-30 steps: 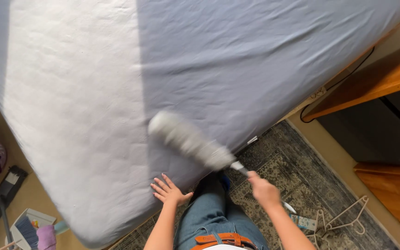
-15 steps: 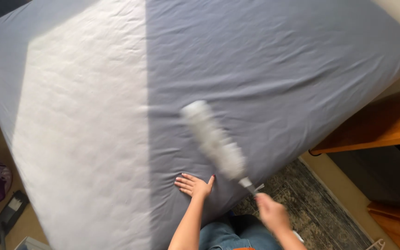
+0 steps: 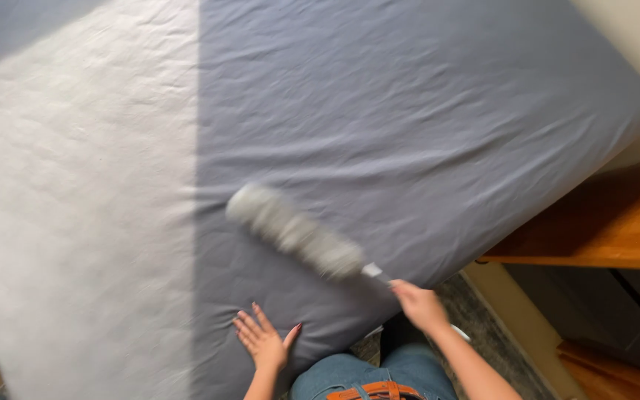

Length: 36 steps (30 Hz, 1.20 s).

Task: Dusting a bed surface with a handheld duster and then sweeping the surrounding floor with a broom and dustpan.

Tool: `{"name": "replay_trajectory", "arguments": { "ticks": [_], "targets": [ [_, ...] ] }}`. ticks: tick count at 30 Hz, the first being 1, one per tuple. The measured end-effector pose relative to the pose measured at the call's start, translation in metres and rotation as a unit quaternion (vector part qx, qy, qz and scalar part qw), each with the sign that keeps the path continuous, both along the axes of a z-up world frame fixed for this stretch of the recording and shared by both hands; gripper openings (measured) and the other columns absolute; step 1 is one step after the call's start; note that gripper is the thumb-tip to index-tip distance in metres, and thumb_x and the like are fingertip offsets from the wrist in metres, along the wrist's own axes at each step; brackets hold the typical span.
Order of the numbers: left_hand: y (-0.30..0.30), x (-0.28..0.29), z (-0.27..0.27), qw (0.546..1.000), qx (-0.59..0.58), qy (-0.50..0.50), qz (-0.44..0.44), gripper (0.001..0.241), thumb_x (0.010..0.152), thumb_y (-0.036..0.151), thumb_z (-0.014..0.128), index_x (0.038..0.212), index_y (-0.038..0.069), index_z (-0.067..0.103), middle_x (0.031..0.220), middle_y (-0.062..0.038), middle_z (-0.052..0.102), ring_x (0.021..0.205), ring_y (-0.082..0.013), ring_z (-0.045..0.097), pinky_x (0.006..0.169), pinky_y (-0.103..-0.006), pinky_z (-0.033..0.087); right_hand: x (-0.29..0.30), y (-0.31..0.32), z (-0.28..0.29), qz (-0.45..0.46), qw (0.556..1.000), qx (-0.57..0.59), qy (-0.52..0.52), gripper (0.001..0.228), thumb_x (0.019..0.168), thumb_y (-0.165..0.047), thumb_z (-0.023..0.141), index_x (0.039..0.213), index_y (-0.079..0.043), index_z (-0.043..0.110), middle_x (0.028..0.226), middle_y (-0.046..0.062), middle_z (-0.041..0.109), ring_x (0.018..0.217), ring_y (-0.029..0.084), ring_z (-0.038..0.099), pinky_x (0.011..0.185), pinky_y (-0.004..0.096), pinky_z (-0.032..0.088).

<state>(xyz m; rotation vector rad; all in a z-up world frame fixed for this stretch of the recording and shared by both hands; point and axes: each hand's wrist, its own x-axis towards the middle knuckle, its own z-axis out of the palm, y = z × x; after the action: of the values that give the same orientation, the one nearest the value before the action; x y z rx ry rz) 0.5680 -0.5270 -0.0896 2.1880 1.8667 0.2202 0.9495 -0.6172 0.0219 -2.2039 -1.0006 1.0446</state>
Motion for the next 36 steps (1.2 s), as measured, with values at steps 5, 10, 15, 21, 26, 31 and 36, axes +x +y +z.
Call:
{"name": "replay_trajectory", "arguments": {
  "ticks": [5,10,15,21,26,31,36],
  "targets": [
    [-0.005,0.014,0.003,0.995,-0.057,0.032,0.082,0.127,0.071,0.086,0.045,0.161,0.011,-0.004,0.164,-0.031,-0.006,0.152,-0.0492,-0.010,0.116,-0.0692,0.006,0.205,-0.079,-0.068,-0.294,0.946,0.043,-0.126,0.024,0.104,-0.021,0.061,0.120,-0.011,0.076,0.108,0.012,0.076,0.095,0.022,0.069,0.086,0.037,0.053],
    [0.004,0.078,-0.019,0.946,-0.142,0.034,0.291,0.121,0.080,0.084,0.041,0.164,0.010,-0.005,0.168,-0.030,-0.009,0.154,-0.0510,-0.014,0.117,-0.0726,0.003,0.287,-0.057,-0.038,-0.457,0.868,-0.001,-0.196,0.027,0.111,-0.025,0.058,0.105,-0.002,0.070,0.086,0.018,0.069,0.070,0.029,0.061,0.066,0.046,0.048],
    [-0.004,0.184,-0.032,0.943,-0.112,0.055,0.307,0.135,0.074,0.090,0.046,0.161,0.003,-0.009,0.162,-0.037,-0.014,0.148,-0.0566,-0.019,0.112,-0.0745,-0.003,0.251,-0.020,-0.024,-0.274,0.921,0.214,-0.174,0.021,0.106,-0.017,0.059,0.109,0.001,0.069,0.090,0.016,0.072,0.079,0.023,0.067,0.073,0.038,0.052],
    [-0.024,0.290,0.017,0.958,-0.223,0.056,0.171,0.141,0.071,0.090,0.054,0.161,0.005,-0.015,0.163,-0.036,-0.016,0.150,-0.0533,-0.020,0.114,-0.0718,-0.003,0.185,-0.006,0.014,0.213,0.974,0.075,-0.014,0.035,0.093,-0.022,0.064,0.128,-0.025,0.071,0.096,0.006,0.080,0.079,0.023,0.078,0.069,0.035,0.059],
    [-0.016,0.323,0.095,0.897,-0.403,0.147,0.110,0.153,0.069,0.093,0.064,0.163,0.008,-0.021,0.166,-0.035,-0.021,0.152,-0.0504,-0.021,0.119,-0.0650,-0.001,0.222,-0.039,0.000,0.338,0.937,0.073,-0.052,0.031,0.095,-0.032,0.064,0.125,-0.027,0.070,0.096,0.003,0.079,0.085,0.025,0.075,0.073,0.038,0.057],
    [-0.028,0.295,0.056,0.915,-0.376,0.143,0.014,0.155,0.071,0.094,0.062,0.156,0.007,-0.034,0.160,-0.037,-0.035,0.148,-0.0555,-0.032,0.118,-0.0694,-0.005,0.293,-0.126,-0.053,0.114,0.978,-0.173,-0.040,0.038,0.097,-0.050,0.049,0.122,-0.034,0.072,0.092,0.005,0.081,0.083,0.025,0.078,0.076,0.040,0.058],
    [-0.025,0.294,0.078,0.900,-0.418,0.122,-0.006,0.162,0.067,0.094,0.067,0.154,0.005,-0.037,0.157,-0.039,-0.038,0.145,-0.0575,-0.035,0.118,-0.0708,-0.007,0.313,-0.182,-0.132,-0.181,0.973,-0.076,-0.125,0.036,0.103,-0.044,0.047,0.125,-0.026,0.070,0.075,0.011,0.075,0.065,0.029,0.074,0.063,0.044,0.056]
  ]
}}
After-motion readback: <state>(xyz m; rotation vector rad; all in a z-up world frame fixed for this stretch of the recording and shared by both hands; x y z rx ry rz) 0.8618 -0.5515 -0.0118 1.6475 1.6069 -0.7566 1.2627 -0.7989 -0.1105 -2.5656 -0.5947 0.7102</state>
